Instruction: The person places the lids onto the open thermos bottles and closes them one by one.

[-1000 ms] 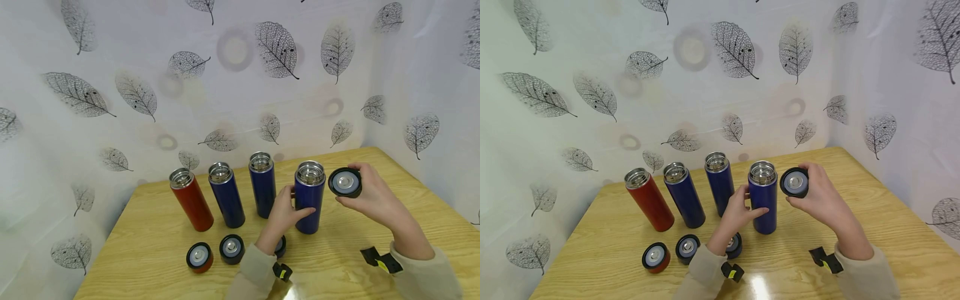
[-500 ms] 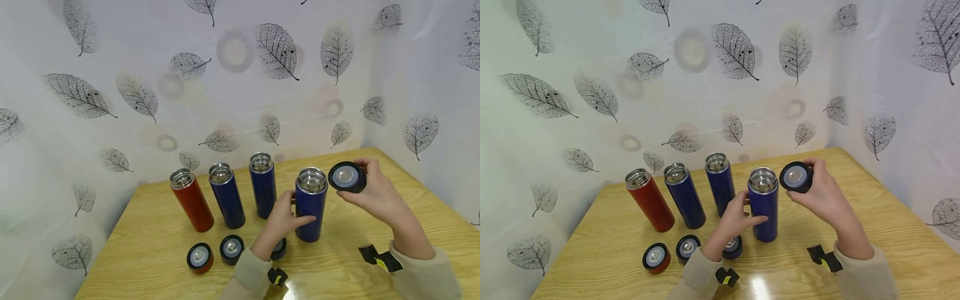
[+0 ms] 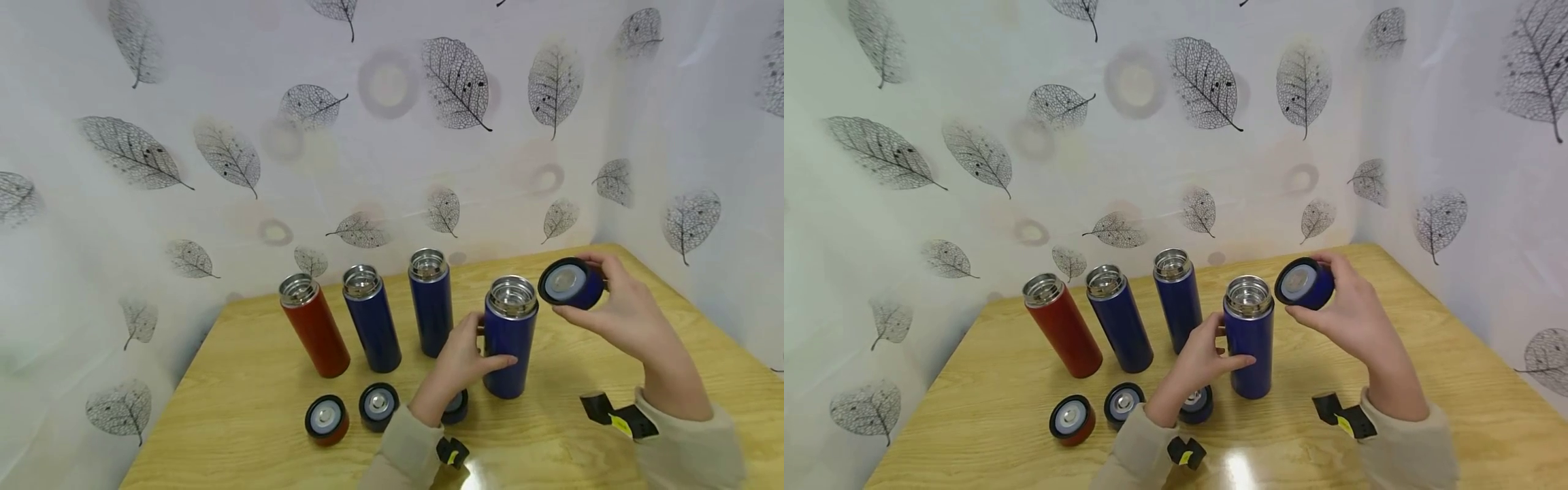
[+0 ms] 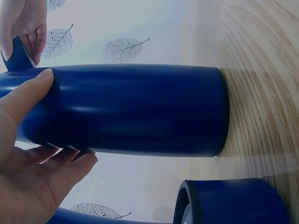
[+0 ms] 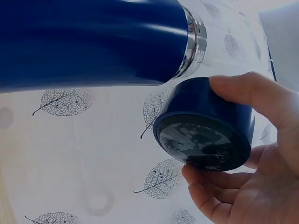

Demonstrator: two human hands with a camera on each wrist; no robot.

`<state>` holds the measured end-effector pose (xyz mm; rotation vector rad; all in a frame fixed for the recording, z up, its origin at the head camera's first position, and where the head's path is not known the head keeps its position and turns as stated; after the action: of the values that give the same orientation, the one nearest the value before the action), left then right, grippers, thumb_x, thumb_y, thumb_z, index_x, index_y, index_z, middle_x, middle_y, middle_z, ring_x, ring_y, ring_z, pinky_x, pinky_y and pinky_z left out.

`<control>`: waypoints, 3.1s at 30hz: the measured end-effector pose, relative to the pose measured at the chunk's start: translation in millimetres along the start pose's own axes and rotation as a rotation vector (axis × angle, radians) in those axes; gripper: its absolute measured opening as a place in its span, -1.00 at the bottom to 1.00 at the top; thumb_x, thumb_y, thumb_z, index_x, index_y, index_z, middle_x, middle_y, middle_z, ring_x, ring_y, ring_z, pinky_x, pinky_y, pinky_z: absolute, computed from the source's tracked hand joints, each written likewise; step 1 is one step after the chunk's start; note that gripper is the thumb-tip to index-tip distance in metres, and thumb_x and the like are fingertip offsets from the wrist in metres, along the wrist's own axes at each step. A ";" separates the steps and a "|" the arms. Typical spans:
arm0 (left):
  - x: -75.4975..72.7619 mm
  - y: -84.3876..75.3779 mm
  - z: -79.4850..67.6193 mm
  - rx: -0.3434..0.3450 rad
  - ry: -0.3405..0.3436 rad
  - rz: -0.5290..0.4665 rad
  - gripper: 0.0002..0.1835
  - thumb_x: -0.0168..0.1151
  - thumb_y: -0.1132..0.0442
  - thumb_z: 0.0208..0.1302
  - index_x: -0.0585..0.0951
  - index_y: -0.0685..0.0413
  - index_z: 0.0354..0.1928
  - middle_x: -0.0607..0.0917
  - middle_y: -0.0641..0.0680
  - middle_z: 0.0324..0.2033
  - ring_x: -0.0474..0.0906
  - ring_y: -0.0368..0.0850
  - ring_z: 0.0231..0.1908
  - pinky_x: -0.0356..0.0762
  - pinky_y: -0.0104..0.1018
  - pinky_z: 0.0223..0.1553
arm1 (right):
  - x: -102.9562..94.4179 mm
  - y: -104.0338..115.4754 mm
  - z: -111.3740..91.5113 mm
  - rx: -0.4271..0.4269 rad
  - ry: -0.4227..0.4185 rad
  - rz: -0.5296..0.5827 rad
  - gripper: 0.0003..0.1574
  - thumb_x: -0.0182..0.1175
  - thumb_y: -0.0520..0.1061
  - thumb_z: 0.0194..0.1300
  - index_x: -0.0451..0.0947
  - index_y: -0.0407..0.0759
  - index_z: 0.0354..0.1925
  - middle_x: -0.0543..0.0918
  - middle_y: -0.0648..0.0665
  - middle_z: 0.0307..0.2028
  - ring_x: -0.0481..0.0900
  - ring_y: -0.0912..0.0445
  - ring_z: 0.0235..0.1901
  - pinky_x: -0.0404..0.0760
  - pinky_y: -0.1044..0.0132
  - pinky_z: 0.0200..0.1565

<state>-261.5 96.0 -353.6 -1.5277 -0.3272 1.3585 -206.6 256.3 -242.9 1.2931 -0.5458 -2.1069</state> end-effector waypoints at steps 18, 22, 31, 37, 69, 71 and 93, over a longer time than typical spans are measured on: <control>4.0 -4.5 -3.2 0.032 0.069 -0.034 -0.31 0.39 0.03 -0.12 0.32 -0.01 0.07 0.45 -0.09 -0.06 0.43 -0.19 -0.06 0.46 -0.40 -0.26 | 0.1 9.1 -4.0 -0.034 0.043 0.090 -0.04 0.41 -0.18 -0.12 0.14 -0.21 0.20 0.35 -0.29 -0.01 0.36 -0.36 -0.06 0.33 0.60 -0.33; 4.7 -5.6 -3.4 0.024 0.083 -0.081 -0.31 0.40 -0.01 -0.14 0.33 -0.05 0.06 0.45 -0.13 -0.08 0.42 -0.21 -0.07 0.45 -0.38 -0.25 | 0.8 17.2 -4.7 -0.085 0.020 0.160 -0.03 0.39 -0.28 -0.13 0.11 -0.19 0.21 0.34 -0.25 0.01 0.38 -0.31 -0.07 0.37 0.61 -0.33; 8.2 -3.4 -3.2 -0.028 0.096 -0.123 -0.32 0.39 -0.03 -0.14 0.34 -0.09 0.06 0.45 -0.18 -0.09 0.41 -0.23 -0.07 0.45 -0.36 -0.23 | 1.9 37.6 -5.4 -0.244 -0.079 0.259 0.07 0.37 -0.52 -0.30 0.10 -0.25 0.19 0.35 0.05 -0.02 0.31 0.34 -0.07 0.28 0.59 -0.10; 9.8 -2.5 -3.3 -0.025 0.098 -0.137 -0.34 0.38 -0.03 -0.13 0.34 -0.10 0.05 0.44 -0.18 -0.09 0.40 -0.24 -0.07 0.45 -0.38 -0.23 | 3.4 43.0 -5.3 -0.270 -0.122 0.284 0.09 0.34 -0.59 -0.37 0.10 -0.33 0.17 0.33 0.11 0.02 0.28 0.33 0.00 0.27 0.59 -0.08; 10.6 -6.8 -3.8 0.022 0.110 -0.153 -0.37 0.37 0.04 -0.07 0.31 -0.10 0.06 0.44 -0.16 -0.09 0.41 -0.20 -0.04 0.45 -0.38 -0.21 | 26.4 53.3 -3.7 -0.267 -0.131 0.195 -0.02 0.44 -0.41 -0.33 0.19 -0.29 0.10 0.44 -0.22 -0.03 0.36 0.21 -0.04 0.21 0.59 -0.04; 10.6 -7.3 -4.0 0.026 0.112 -0.157 -0.38 0.36 0.04 -0.07 0.31 -0.10 0.06 0.44 -0.15 -0.10 0.41 -0.20 -0.05 0.44 -0.39 -0.21 | 27.5 53.6 -3.8 -0.270 -0.126 0.179 -0.02 0.44 -0.40 -0.33 0.19 -0.30 0.09 0.44 -0.22 -0.04 0.38 0.10 -0.04 0.21 0.58 -0.03; 8.9 -13.7 -4.0 0.075 0.105 -0.094 -0.36 0.33 0.00 -0.03 0.30 -0.04 0.08 0.45 -0.13 -0.08 0.40 -0.23 -0.05 0.42 -0.31 -0.12 | 39.0 42.5 1.1 -0.205 0.036 0.176 -0.16 0.35 -0.23 -0.07 0.16 -0.36 0.13 0.30 -0.32 -0.01 0.26 -0.16 -0.02 0.26 -0.11 -0.11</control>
<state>-249.7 106.8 -348.4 -1.4971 -0.2757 1.1999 -209.4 198.7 -241.5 1.1237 -0.4008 -1.9352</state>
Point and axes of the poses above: each hand's wrist, its own z-axis towards the middle knuckle, its own x-axis out of the palm, y = z × x, the point moved 10 cm from there along z, towards the middle knuckle
